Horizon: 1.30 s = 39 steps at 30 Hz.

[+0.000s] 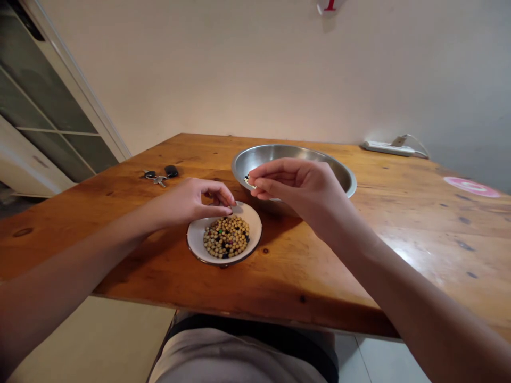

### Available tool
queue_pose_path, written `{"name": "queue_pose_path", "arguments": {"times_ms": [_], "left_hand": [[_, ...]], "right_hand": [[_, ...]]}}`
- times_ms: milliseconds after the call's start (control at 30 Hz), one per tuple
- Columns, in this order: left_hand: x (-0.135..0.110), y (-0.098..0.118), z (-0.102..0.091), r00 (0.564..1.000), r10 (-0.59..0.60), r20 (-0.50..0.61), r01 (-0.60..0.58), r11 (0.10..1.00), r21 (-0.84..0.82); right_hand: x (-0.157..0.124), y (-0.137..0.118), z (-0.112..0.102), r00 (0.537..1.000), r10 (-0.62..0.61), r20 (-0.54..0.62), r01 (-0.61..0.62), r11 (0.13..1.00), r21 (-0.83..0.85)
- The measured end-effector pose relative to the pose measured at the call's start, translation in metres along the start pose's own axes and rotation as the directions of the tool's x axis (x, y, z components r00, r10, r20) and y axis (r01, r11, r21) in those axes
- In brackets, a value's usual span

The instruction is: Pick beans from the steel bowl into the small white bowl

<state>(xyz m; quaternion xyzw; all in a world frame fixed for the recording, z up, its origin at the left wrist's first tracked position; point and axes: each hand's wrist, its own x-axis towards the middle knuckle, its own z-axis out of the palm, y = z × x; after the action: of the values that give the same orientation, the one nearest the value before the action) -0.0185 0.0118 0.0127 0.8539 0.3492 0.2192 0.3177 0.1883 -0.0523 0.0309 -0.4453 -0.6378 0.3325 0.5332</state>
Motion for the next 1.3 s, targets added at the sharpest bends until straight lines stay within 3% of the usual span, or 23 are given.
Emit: {"name": "queue_pose_path", "arguments": {"times_ms": [300,433,667,1300], "left_hand": [[-0.001,0.000,0.000,0.998,0.039,-0.055,-0.033,0.994,0.108],[-0.002,-0.001,0.004,0.991,0.091,-0.103,-0.085,0.995,0.060],[-0.007,0.007,0.013,0.917,0.291,-0.272,-0.303,0.953,0.000],[-0.010,0.007,0.015,0.901,0.303,-0.311,-0.312,0.950,0.023]], "right_hand": [[0.002,0.004,-0.001,0.998,0.019,0.064,-0.021,1.000,0.019],[0.005,0.007,-0.001,0.995,-0.022,0.100,0.020,1.000,0.021],[0.003,0.011,-0.001,0.990,-0.001,0.139,0.002,1.000,-0.004],[0.000,0.008,0.000,0.985,-0.017,0.173,0.039,0.992,-0.124]]}}
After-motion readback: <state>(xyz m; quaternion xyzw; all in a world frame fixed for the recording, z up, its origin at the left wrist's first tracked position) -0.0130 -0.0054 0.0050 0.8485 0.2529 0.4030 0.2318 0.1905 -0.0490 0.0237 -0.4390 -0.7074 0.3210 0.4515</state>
